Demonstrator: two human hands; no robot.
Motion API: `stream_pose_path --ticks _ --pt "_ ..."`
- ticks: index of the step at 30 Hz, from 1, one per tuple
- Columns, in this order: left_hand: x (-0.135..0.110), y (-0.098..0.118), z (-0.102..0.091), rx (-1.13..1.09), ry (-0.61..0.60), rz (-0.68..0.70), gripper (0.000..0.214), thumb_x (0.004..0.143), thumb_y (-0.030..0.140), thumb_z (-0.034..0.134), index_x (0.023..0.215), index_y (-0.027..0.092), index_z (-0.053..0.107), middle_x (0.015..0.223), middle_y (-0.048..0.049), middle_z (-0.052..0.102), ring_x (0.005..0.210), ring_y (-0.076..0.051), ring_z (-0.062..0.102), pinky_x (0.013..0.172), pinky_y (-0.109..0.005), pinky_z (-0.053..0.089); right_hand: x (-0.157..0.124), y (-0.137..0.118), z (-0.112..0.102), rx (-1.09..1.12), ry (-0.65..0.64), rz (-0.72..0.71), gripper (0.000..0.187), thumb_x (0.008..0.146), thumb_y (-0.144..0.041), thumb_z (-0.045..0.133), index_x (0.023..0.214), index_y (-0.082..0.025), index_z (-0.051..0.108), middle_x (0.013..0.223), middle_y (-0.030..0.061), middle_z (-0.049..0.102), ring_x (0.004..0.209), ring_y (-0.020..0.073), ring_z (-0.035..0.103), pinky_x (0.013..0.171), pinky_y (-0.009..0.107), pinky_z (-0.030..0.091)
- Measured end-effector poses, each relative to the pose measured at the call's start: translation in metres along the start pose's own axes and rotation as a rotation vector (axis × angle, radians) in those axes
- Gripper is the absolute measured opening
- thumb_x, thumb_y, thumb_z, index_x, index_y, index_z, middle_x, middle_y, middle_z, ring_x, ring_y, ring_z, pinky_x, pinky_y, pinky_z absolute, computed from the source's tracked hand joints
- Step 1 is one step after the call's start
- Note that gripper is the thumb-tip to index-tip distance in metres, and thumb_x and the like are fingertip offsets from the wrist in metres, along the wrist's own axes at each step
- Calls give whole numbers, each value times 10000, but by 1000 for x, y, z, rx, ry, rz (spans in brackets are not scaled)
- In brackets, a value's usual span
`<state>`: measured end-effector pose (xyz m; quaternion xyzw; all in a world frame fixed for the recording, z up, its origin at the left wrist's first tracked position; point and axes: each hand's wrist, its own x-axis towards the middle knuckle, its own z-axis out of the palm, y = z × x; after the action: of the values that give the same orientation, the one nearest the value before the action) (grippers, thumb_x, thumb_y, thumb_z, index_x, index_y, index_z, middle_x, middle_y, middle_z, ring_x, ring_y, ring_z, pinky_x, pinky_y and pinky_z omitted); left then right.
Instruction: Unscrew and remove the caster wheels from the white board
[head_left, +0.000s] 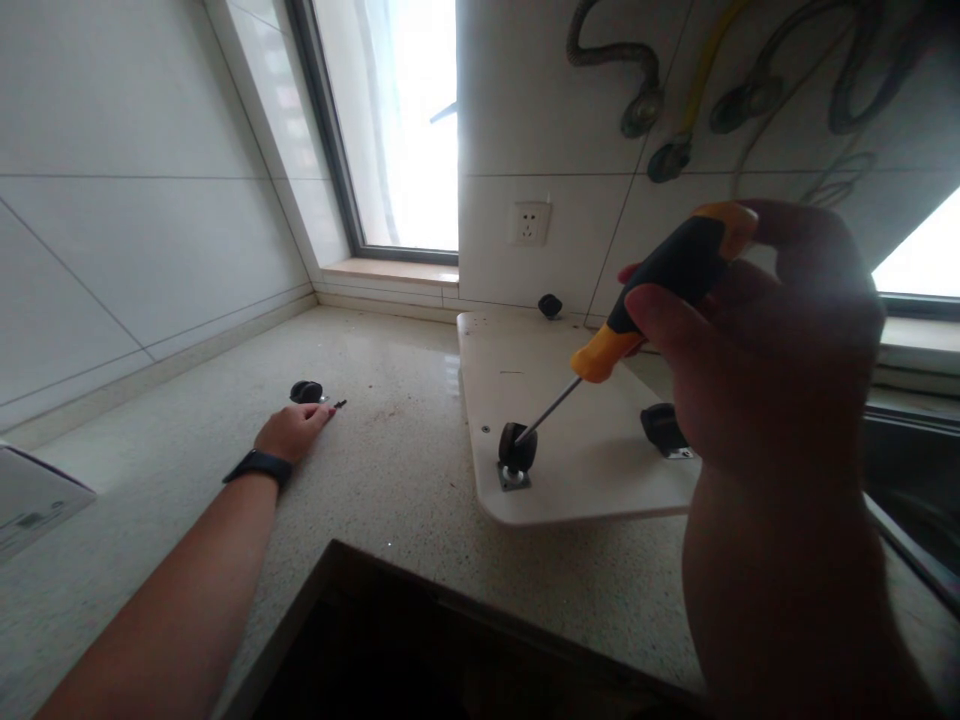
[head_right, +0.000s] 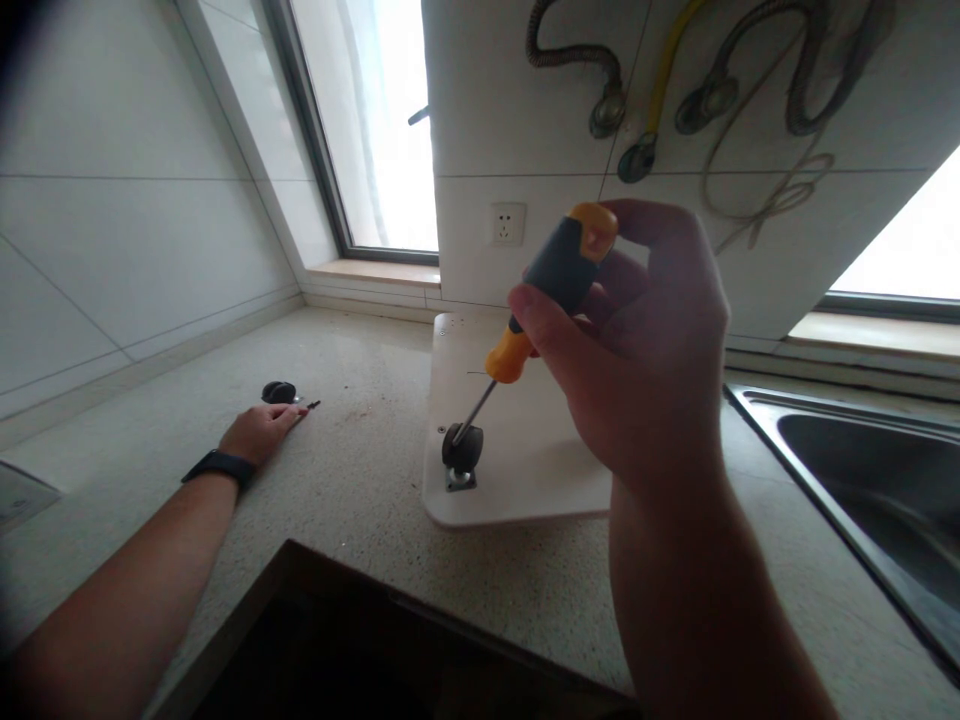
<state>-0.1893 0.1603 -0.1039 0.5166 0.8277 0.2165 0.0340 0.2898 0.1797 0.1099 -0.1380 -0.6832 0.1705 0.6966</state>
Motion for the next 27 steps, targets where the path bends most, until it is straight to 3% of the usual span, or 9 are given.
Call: stream_pose_path --ticks 4,8,12,15,19,24,27 --pt "-2 3 0 -15 23 1 466 962 478 459 1117 223 817 1085 -122 804 980 -295 722 771 -341 487 0 1 -2 -2 -10 2 425 751 -206 868 1096 -359 672 857 -54 686 689 142 707 589 297 595" --pt "-7 14 1 -24 83 -2 525 975 491 411 1125 190 814 949 -129 800 858 -293 714 711 -336 451 1 4 -3 -12 -16 1 399 766 -247 866 1092 -366 669 890 -50 696 745 156 720 636 321 603" --pt "-20 40 7 -72 131 41 535 976 490 390 1085 180 812 860 -106 781 800 -283 701 671 -327 439 2 4 -1 3 -14 -30 399 766 -269 861 1102 -356 663 879 -48 692 766 157 717 641 312 613" --pt "-44 68 13 -139 129 112 553 996 477 348 1065 171 803 855 -84 774 827 -267 707 692 -318 469 -1 2 -1 17 -30 -16 408 769 -260 849 1116 -338 650 877 -39 684 759 155 705 606 291 608" --pt "-89 111 22 -238 39 199 581 1037 495 293 1087 182 780 684 -28 717 687 -242 694 635 -321 486 -11 1 -1 -3 -132 92 443 811 -213 782 1202 -333 611 905 -20 679 801 170 701 597 295 605" --pt "-122 149 31 -305 -179 419 453 1049 476 368 1141 229 736 1120 -84 791 1033 -278 738 870 -395 544 -21 5 2 53 -216 192 480 828 -204 763 1253 -319 571 998 -7 661 862 170 704 650 301 616" --pt "-120 155 34 -254 -238 438 411 1050 462 382 1192 244 700 1161 -98 782 1051 -291 742 883 -427 554 -23 11 4 61 -245 218 489 817 -221 781 1249 -311 568 1032 -5 644 852 155 702 654 287 611"
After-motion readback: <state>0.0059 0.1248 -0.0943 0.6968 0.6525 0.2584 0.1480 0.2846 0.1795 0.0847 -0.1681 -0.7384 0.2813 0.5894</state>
